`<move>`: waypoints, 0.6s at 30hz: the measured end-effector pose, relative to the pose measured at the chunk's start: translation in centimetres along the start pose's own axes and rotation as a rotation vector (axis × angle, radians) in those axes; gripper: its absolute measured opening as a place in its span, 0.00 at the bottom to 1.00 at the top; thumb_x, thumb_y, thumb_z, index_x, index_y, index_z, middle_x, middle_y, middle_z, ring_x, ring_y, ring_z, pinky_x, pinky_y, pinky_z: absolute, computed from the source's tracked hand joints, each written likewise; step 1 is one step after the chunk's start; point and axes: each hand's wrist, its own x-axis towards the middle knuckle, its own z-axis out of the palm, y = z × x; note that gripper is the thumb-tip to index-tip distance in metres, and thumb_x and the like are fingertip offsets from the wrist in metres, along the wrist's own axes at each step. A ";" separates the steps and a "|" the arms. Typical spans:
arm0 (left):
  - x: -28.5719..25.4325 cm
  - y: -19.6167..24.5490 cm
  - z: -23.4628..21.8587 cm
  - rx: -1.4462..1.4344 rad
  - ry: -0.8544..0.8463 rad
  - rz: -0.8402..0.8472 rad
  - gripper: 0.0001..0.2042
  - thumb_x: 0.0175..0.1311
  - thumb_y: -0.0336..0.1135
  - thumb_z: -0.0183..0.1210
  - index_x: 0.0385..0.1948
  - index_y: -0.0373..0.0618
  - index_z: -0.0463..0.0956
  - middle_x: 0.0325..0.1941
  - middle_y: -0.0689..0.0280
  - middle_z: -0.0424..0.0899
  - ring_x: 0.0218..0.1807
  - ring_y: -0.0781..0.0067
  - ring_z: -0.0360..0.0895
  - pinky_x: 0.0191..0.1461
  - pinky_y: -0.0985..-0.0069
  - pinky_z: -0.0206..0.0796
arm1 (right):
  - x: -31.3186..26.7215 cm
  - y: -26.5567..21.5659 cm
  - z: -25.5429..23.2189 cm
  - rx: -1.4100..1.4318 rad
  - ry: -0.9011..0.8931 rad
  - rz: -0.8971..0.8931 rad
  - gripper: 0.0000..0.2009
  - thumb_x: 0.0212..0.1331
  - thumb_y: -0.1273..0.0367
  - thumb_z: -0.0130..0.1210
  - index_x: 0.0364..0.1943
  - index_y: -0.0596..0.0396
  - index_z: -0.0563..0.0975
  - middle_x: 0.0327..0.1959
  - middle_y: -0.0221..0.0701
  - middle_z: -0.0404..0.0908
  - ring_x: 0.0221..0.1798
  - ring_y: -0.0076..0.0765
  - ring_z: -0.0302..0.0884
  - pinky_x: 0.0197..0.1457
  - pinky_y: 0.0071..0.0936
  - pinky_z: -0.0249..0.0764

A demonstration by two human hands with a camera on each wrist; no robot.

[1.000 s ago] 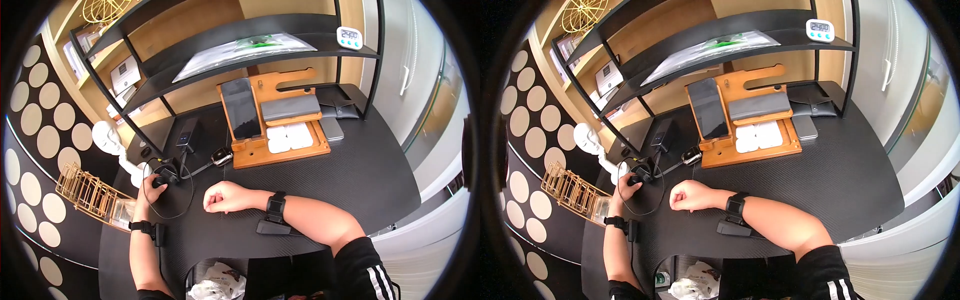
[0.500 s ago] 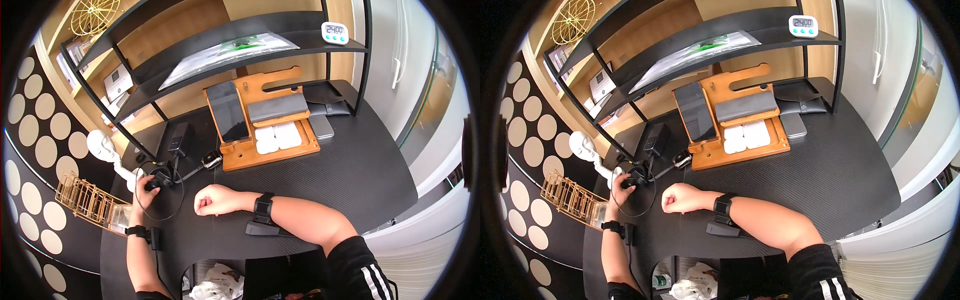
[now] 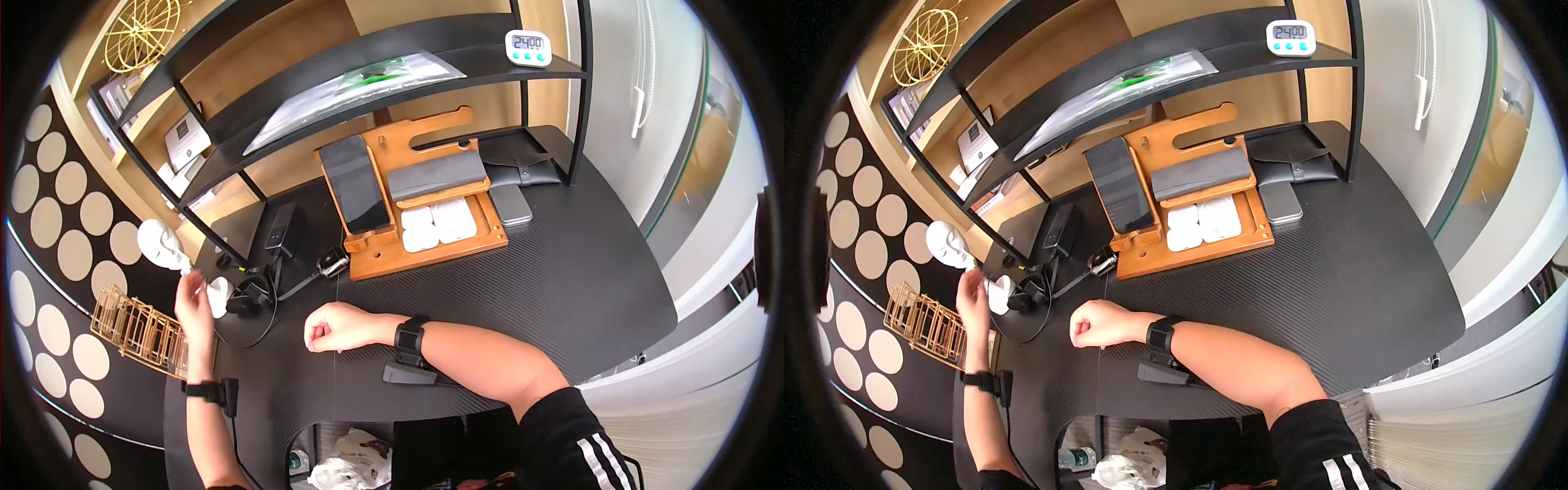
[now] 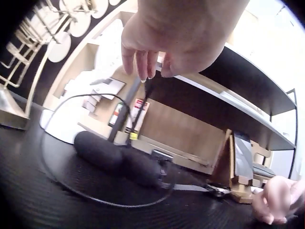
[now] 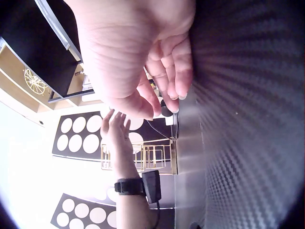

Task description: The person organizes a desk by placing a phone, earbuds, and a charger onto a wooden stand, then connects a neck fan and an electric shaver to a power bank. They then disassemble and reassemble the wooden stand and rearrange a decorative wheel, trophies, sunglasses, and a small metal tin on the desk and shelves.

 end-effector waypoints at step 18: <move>5.7 2.6 16.9 0.408 -0.440 -0.096 0.33 0.46 0.42 0.65 0.58 0.43 0.67 0.52 0.49 0.77 0.55 0.54 0.74 0.58 0.65 0.65 | 0.6 0.3 -0.1 0.053 -0.034 -0.030 0.05 0.48 0.73 0.56 0.28 0.62 0.78 0.22 0.33 0.79 0.19 0.25 0.75 0.22 0.23 0.75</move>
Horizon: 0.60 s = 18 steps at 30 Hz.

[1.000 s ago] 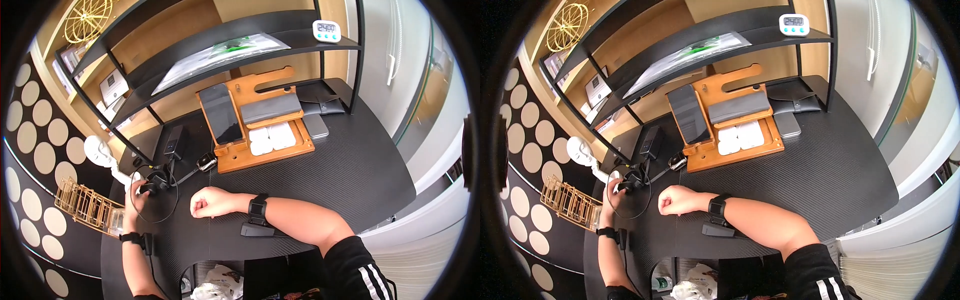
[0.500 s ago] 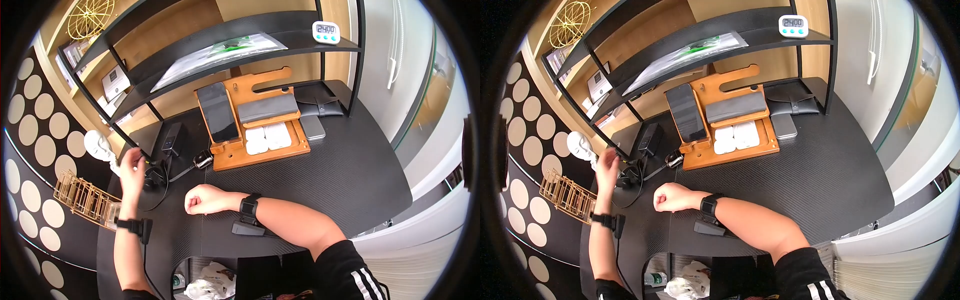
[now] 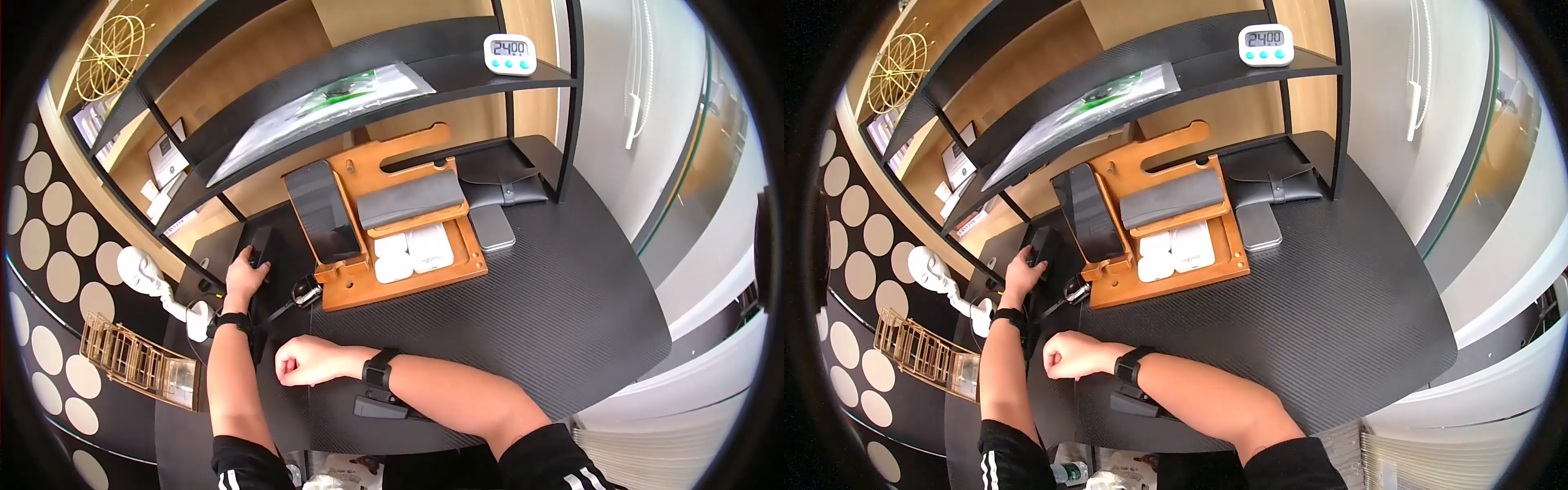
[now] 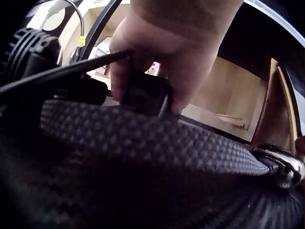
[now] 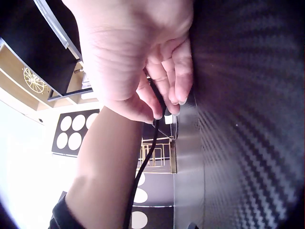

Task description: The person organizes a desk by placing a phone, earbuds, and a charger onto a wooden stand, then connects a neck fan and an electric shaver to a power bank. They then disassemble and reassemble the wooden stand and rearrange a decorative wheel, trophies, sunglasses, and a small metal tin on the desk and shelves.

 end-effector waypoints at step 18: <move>-2.7 4.0 -1.3 -0.048 0.025 -0.020 0.26 0.48 0.43 0.60 0.51 0.44 0.75 0.50 0.52 0.79 0.54 0.56 0.76 0.59 0.68 0.64 | -0.4 -0.6 -0.4 0.011 -0.015 0.013 0.04 0.46 0.74 0.55 0.25 0.62 0.79 0.23 0.34 0.80 0.20 0.28 0.77 0.23 0.24 0.76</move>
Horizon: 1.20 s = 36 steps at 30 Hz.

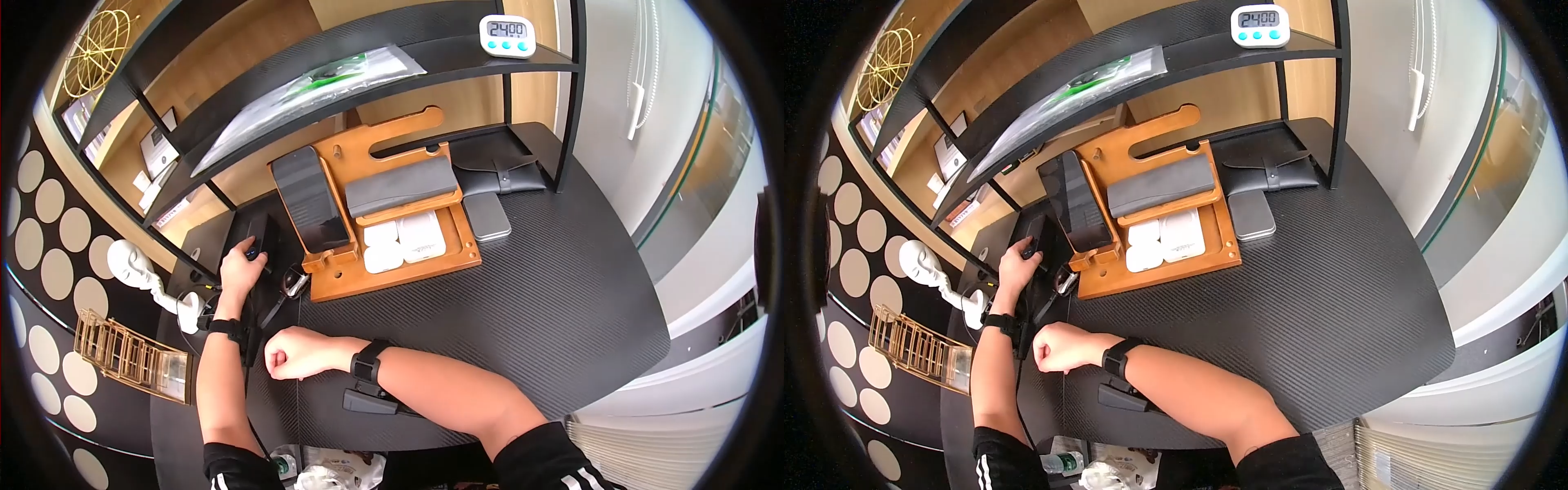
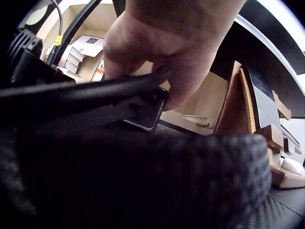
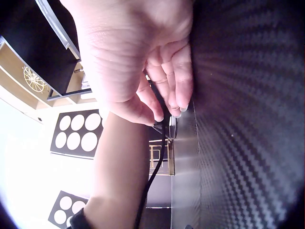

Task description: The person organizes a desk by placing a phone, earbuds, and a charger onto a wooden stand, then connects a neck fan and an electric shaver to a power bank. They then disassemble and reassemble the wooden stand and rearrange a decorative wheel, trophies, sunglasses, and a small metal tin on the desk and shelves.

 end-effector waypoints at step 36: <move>-7.3 4.8 -4.2 -0.265 -0.525 0.368 0.20 0.48 0.26 0.65 0.46 0.38 0.76 0.39 0.57 0.82 0.41 0.68 0.80 0.48 0.74 0.71 | -0.1 -0.1 -0.2 -0.051 -0.043 0.041 0.04 0.50 0.72 0.56 0.27 0.59 0.78 0.25 0.33 0.81 0.24 0.26 0.78 0.27 0.22 0.76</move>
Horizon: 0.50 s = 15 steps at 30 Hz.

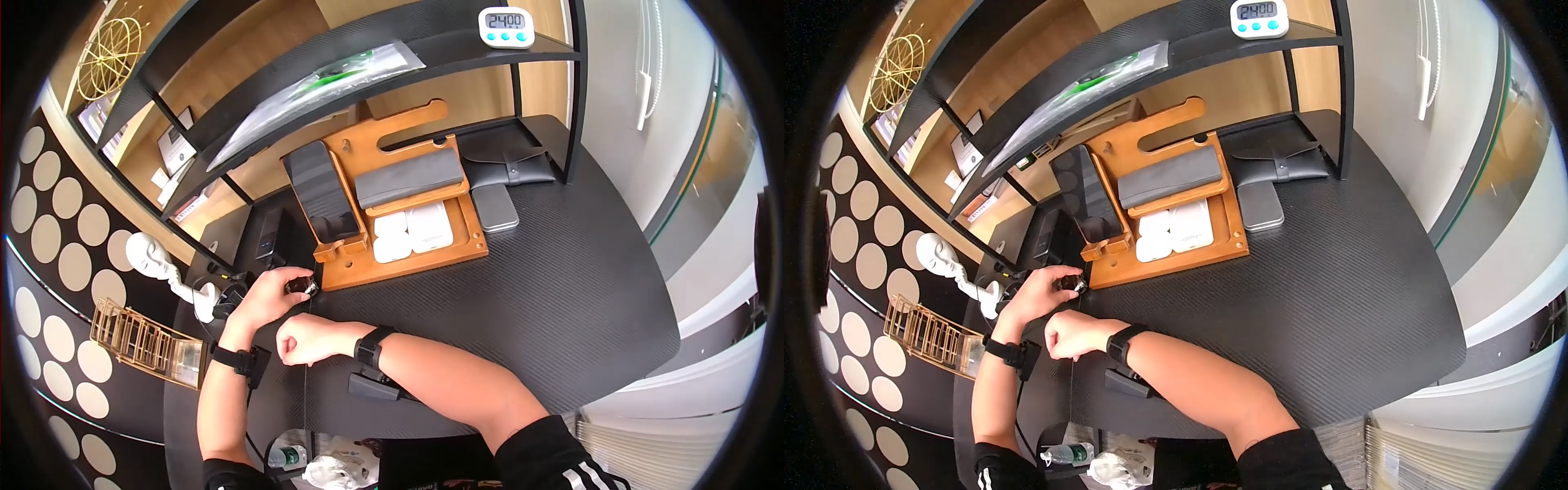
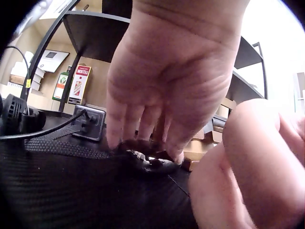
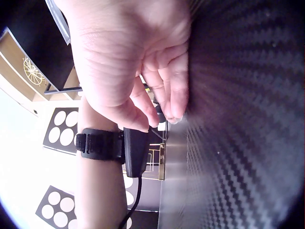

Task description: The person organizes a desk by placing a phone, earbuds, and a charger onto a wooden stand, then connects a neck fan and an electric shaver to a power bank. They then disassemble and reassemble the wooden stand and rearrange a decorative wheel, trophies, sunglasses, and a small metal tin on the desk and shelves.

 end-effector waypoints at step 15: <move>-4.0 8.9 0.3 -0.330 0.629 0.137 0.20 0.71 0.38 0.43 0.62 0.44 0.60 0.55 0.54 0.72 0.56 0.66 0.70 0.60 0.73 0.60 | -0.9 -3.9 -2.9 0.858 0.148 -0.228 0.29 0.65 0.44 0.30 0.58 0.50 0.65 0.55 0.34 0.71 0.55 0.36 0.71 0.57 0.41 0.68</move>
